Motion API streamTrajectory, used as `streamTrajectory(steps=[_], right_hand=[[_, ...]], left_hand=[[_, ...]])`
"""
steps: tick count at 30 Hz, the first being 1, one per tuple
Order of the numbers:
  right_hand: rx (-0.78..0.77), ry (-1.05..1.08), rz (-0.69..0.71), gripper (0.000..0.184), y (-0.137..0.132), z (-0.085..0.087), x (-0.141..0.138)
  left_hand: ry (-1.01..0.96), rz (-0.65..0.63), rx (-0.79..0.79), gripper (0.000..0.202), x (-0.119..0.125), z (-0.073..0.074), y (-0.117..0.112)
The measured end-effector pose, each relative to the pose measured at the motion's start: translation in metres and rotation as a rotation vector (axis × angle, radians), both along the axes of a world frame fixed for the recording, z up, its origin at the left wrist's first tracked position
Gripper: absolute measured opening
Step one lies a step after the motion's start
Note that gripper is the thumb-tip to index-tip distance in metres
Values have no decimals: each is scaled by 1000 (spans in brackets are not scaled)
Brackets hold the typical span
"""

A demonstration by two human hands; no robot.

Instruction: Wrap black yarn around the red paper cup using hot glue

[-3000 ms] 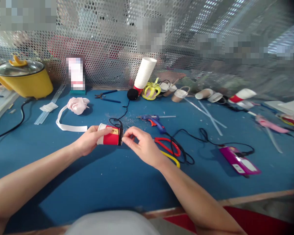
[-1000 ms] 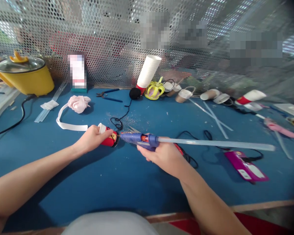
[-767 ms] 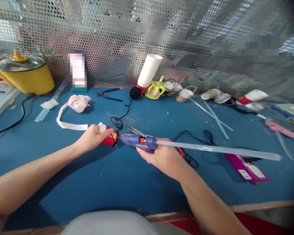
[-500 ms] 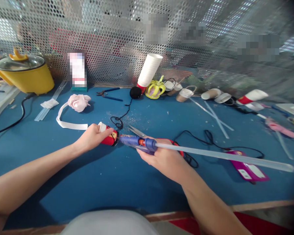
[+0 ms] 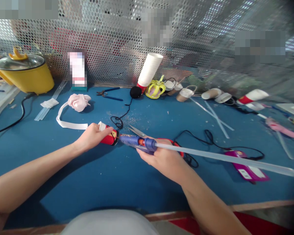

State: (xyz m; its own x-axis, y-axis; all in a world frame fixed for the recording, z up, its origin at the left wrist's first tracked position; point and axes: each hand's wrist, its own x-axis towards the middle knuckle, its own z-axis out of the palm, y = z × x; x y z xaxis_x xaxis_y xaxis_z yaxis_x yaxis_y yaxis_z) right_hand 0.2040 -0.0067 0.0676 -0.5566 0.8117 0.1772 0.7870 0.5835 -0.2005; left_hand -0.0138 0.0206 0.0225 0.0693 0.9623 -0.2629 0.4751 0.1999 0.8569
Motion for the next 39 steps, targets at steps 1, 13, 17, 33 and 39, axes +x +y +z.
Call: streamTrajectory(steps=[1, 13, 17, 33, 39], right_hand=[[-6, 1, -6, 13, -1, 1, 0], [-83, 14, -66, 7, -2, -2, -2], [-95, 29, -41, 7, -3, -4, -1], [-11, 50, -90, 15, 0, -4, -1], [-17, 23, -87, 20, 2, 1, -3]], left_hand=[[2, 1, -1, 45, 0, 0, 0], [-34, 4, 13, 46, 0, -3, 0], [-53, 7, 16, 45, -1, -7, 2], [-56, 21, -29, 46, 3, -5, 0], [-77, 22, -25, 46, 1, -7, 0]])
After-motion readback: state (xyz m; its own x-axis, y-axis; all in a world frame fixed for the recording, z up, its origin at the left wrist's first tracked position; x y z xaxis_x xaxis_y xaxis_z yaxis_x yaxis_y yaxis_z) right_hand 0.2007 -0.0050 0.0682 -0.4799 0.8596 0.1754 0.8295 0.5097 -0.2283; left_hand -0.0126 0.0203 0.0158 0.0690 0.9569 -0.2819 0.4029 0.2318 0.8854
